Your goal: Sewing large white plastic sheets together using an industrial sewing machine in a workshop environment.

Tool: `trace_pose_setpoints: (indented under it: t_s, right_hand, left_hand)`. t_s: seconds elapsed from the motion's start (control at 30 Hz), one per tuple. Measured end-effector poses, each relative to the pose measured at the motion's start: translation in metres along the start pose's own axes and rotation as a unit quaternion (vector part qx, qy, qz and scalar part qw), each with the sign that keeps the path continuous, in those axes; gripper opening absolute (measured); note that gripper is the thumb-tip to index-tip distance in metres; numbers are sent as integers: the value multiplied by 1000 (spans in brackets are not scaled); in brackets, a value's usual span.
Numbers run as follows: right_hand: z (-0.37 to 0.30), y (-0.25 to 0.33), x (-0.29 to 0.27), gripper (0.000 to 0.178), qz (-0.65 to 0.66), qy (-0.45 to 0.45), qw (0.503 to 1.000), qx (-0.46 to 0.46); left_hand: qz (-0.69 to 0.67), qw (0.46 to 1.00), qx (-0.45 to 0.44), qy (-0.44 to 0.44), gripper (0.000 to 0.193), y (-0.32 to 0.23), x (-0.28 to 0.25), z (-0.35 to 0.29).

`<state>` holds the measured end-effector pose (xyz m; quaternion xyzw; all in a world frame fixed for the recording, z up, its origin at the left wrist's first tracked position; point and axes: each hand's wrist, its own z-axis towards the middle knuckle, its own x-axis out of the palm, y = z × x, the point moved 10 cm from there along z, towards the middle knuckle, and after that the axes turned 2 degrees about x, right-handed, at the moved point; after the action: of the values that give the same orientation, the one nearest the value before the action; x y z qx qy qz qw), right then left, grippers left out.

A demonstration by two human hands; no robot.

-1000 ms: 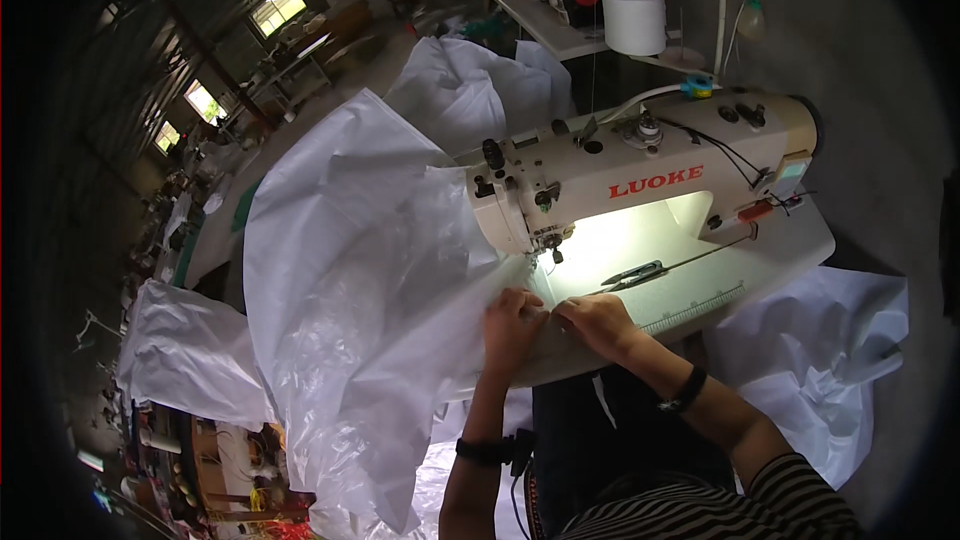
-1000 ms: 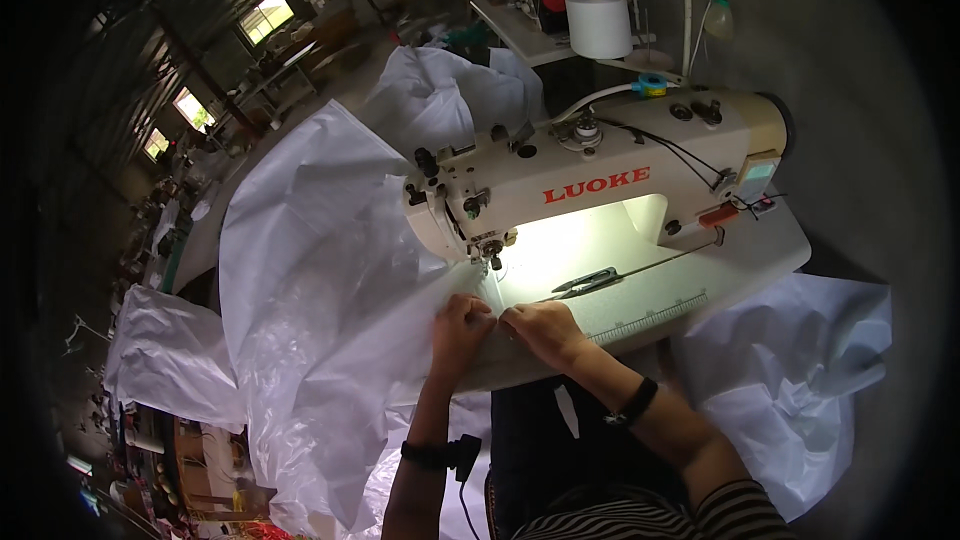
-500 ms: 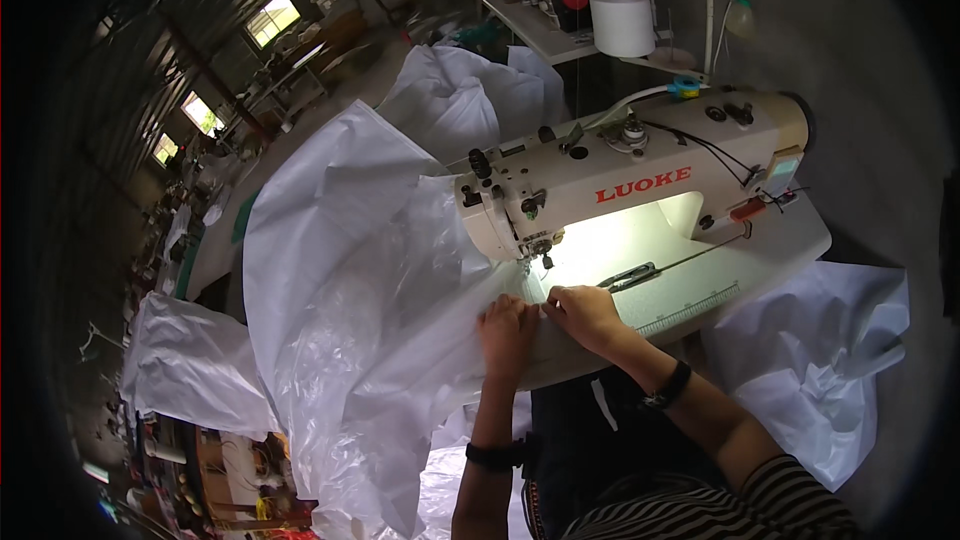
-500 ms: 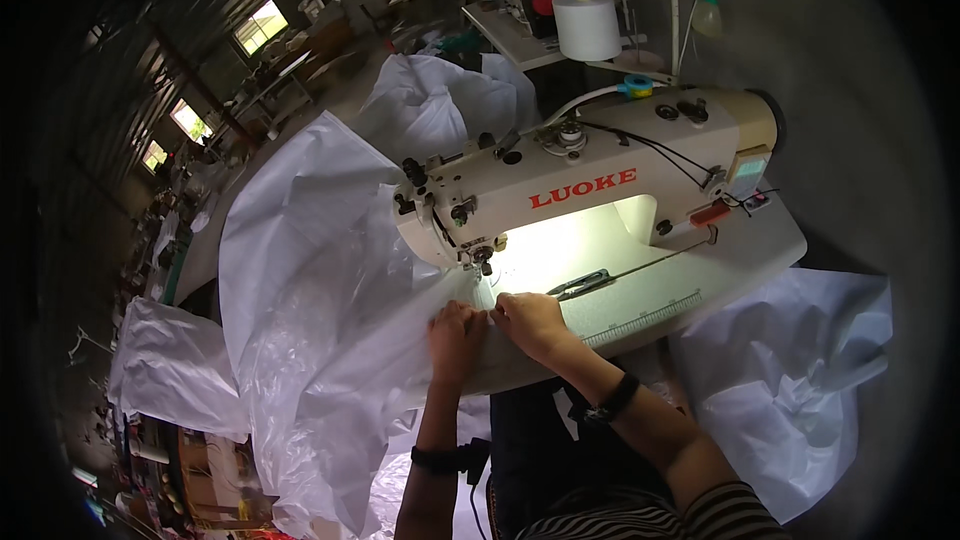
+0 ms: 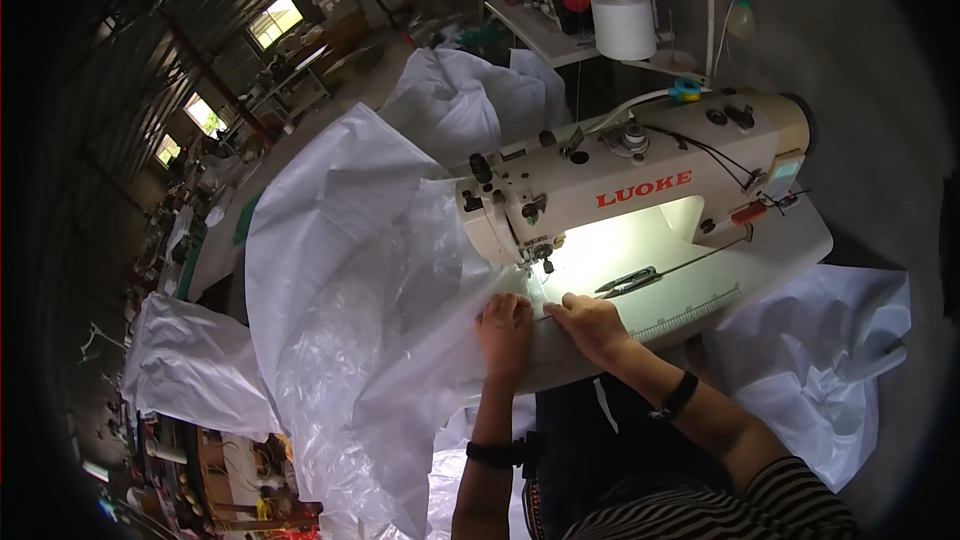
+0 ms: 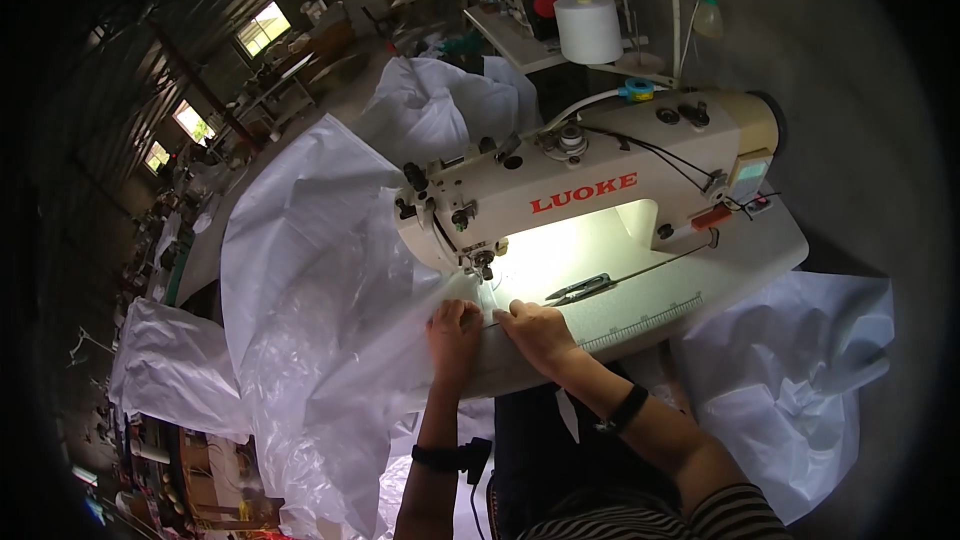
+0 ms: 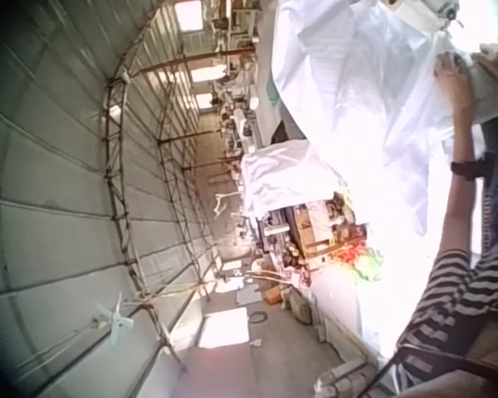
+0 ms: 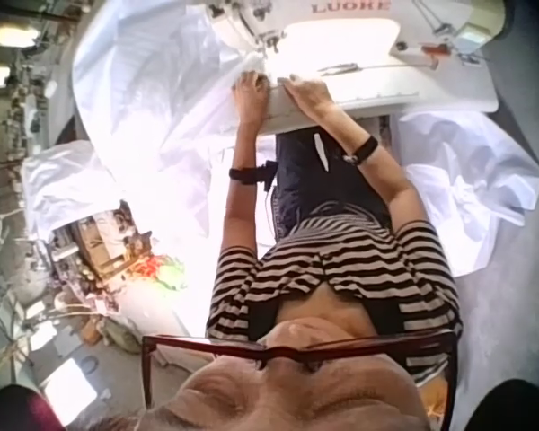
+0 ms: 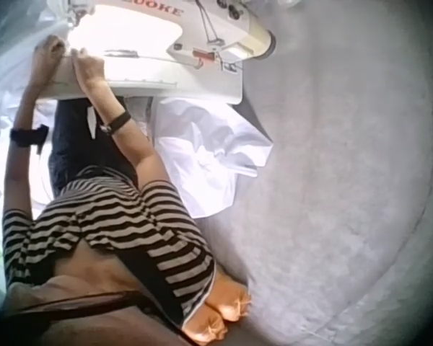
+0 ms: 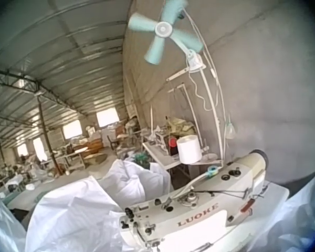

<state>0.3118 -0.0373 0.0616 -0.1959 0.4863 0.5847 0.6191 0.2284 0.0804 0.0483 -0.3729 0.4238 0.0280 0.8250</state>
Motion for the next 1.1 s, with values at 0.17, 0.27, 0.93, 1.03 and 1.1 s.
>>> trace_pose_setpoints:
  t_s: [0.17,0.27,0.93,1.03,1.1]
  right_hand:
    - [19,-8,13,20,-38,19,999,1]
    - [31,-11,14,12,-29,2,1000,-9]
    - [38,-33,29,9,-65,-39,997,-8]
    - [40,-35,33,2,-55,-44,998,-3]
    - [44,-38,43,22,-94,-18,995,0]
  left_hand:
    - [-37,998,50,-3,7,-2,0,31]
    - [-41,996,78,-26,5,2,-3,40]
    - [-29,995,83,-53,14,-4,-4,45]
    - [-24,993,94,-62,14,-4,-4,49]
    - [-8,995,82,-56,13,-2,-2,52]
